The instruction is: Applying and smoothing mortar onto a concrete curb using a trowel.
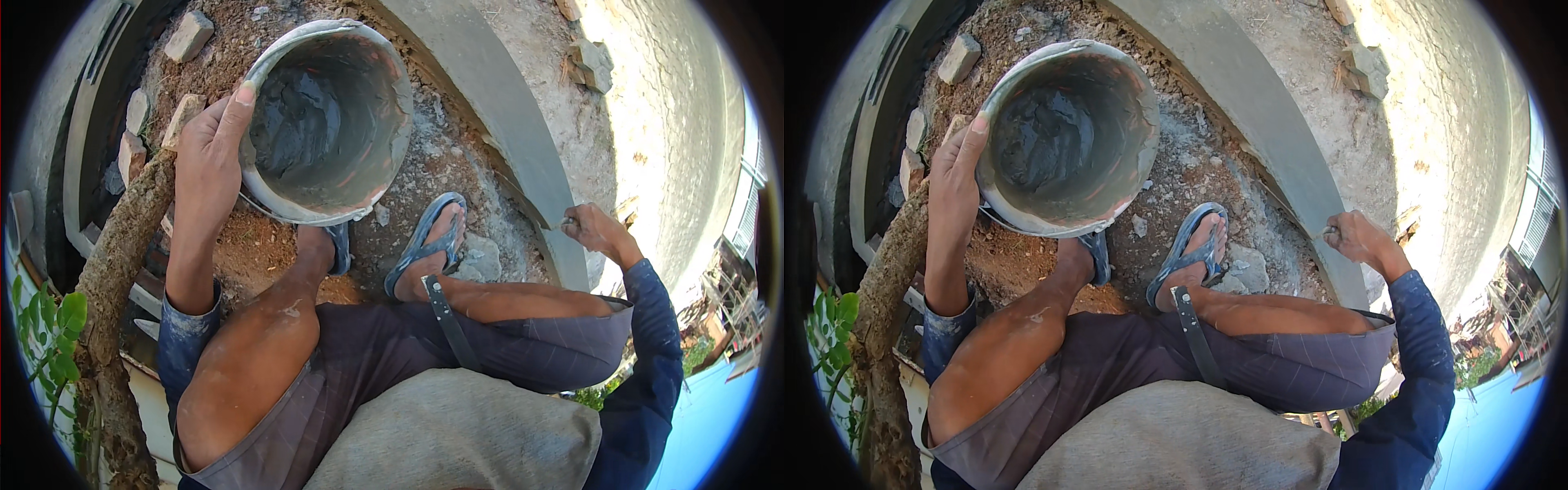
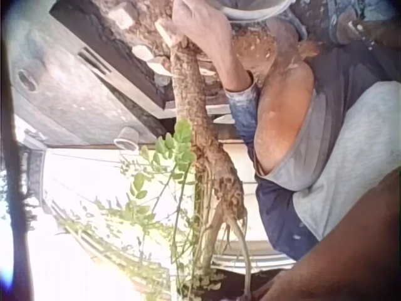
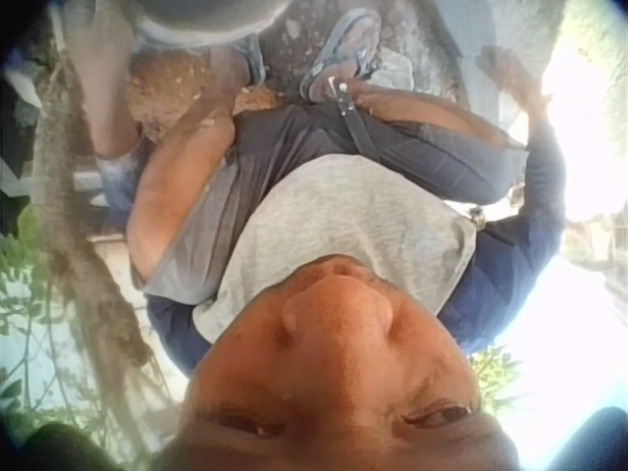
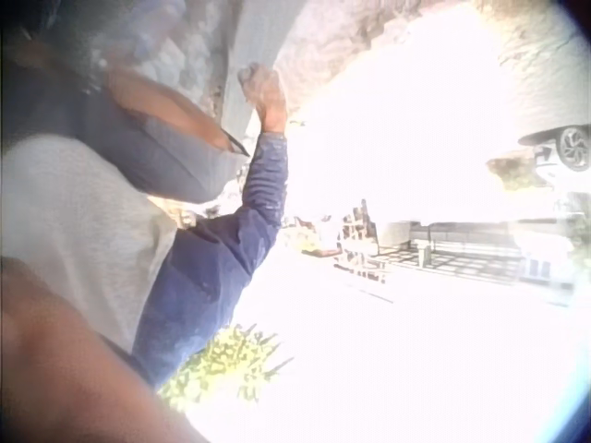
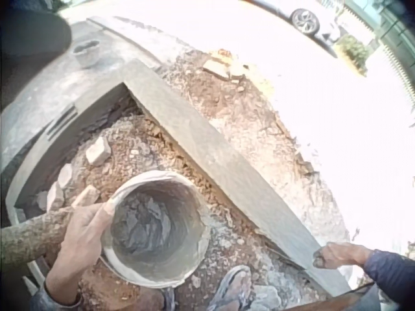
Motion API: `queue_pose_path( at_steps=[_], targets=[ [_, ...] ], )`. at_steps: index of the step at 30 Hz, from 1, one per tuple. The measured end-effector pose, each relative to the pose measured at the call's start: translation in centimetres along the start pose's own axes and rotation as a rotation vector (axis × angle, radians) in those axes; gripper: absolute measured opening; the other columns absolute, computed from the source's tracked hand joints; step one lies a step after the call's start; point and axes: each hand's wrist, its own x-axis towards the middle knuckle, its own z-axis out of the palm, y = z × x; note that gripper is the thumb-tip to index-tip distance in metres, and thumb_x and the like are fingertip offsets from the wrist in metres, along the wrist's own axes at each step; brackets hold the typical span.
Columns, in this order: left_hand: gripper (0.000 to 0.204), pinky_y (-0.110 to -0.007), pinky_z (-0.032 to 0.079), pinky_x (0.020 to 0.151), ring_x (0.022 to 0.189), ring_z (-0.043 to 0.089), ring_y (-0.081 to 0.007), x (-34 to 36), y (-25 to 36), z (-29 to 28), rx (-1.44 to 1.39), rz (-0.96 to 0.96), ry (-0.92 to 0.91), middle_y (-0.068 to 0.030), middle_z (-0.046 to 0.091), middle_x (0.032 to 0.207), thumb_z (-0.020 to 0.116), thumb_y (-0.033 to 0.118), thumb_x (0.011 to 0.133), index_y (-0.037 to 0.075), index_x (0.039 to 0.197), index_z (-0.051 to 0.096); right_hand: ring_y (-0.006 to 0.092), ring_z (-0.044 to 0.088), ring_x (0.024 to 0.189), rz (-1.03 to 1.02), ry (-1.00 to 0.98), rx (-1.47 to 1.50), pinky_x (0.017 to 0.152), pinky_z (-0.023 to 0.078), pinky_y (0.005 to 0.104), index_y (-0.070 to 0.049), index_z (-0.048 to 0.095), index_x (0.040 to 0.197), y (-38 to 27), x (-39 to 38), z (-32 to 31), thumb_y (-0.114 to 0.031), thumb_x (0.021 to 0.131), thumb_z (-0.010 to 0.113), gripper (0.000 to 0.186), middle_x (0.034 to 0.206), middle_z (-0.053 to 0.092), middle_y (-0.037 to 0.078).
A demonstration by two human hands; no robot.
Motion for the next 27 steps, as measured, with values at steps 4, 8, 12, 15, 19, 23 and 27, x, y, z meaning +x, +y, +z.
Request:
queue_pose_path(
  at_steps=[4, 8, 12, 15, 19, 23, 27],
  targets=[
    [0.049, -0.023, 0.035, 0.055, 0.064, 0.043, -0.0031, 0.0, 0.1, 0.6, -0.009, 0.041, 0.028, 0.0056, 0.052, 0.068, 0.052, 0.041, 0.103, -0.003, 0.093, 0.069, 0.0432, 0.064, 0.077, -0.086, 0.08, -0.178, 0.071, 0.052, 0.0466, 0.005, 0.064, 0.088, -3.2, 2.4, -1.2, -0.02, 0.088, 0.059, 0.026, 0.078, 0.065, 0.026],
    [0.048, -0.023, 0.038, 0.056, 0.064, 0.046, -0.0039, 0.2, -0.8, -0.1, 0.011, 0.026, -0.045, 0.0044, 0.055, 0.068, 0.053, 0.041, 0.103, -0.004, 0.098, 0.07, 0.0427, 0.065, 0.077, -0.271, 0.16, -0.362, 0.07, 0.052, 0.0476, 0.005, 0.064, 0.084, -4.4, 6.6, -4.5, -0.022, 0.089, 0.058, 0.028, 0.08, 0.065, 0.027],
    [0.048, -0.024, 0.039, 0.056, 0.063, 0.048, -0.0046, 0.2, -0.5, 0.6, -0.036, 0.044, 0.02, 0.0028, 0.056, 0.067, 0.053, 0.04, 0.102, -0.004, 0.096, 0.07, 0.0336, 0.066, 0.061, -0.048, -0.013, -0.295, 0.058, 0.051, 0.0436, 0.007, 0.062, 0.084, -10.8, 8.0, -10.3, -0.024, 0.092, 0.057, 0.032, 0.071, 0.063, 0.022],
    [0.049, -0.025, 0.04, 0.057, 0.063, 0.049, -0.0052, 0.2, -0.8, 0.2, -0.036, 0.036, 0.024, 0.0018, 0.057, 0.066, 0.053, 0.041, 0.102, -0.004, 0.093, 0.07, 0.0273, 0.062, 0.052, -0.122, 0.014, -0.327, 0.051, 0.05, 0.0397, 0.007, 0.06, 0.086, -12.3, 9.2, -12.8, -0.026, 0.094, 0.056, 0.034, 0.068, 0.059, 0.019],
    [0.05, -0.026, 0.04, 0.057, 0.061, 0.048, -0.0061, 0.3, -1.7, 0.0, -0.077, 0.067, 0.035, 0.0015, 0.056, 0.065, 0.053, 0.042, 0.102, -0.004, 0.092, 0.069, 0.0241, 0.06, 0.052, -0.152, 0.02, -0.26, 0.051, 0.048, 0.0372, 0.006, 0.059, 0.09, -13.1, 9.1, -12.9, -0.027, 0.097, 0.052, 0.034, 0.067, 0.057, 0.016],
    [0.05, -0.027, 0.04, 0.056, 0.061, 0.048, -0.0063, 0.2, -1.7, -0.2, -0.063, 0.065, 0.038, 0.0014, 0.055, 0.065, 0.053, 0.042, 0.102, -0.004, 0.092, 0.069, 0.0212, 0.059, 0.052, -0.054, -0.064, -0.132, 0.05, 0.047, 0.0354, 0.005, 0.061, 0.091, -10.2, 7.8, -10.3, -0.028, 0.097, 0.053, 0.034, 0.066, 0.056, 0.012],
    [0.051, -0.027, 0.041, 0.057, 0.061, 0.049, -0.0063, 0.2, -1.4, -0.3, -0.07, 0.045, 0.032, 0.0011, 0.056, 0.065, 0.052, 0.043, 0.102, -0.005, 0.093, 0.069, 0.0199, 0.057, 0.054, 0.183, -0.207, 0.085, 0.051, 0.046, 0.0346, 0.006, 0.064, 0.1, -5.3, 5.1, -6.8, -0.029, 0.095, 0.056, 0.037, 0.066, 0.057, 0.009]
  ],
)
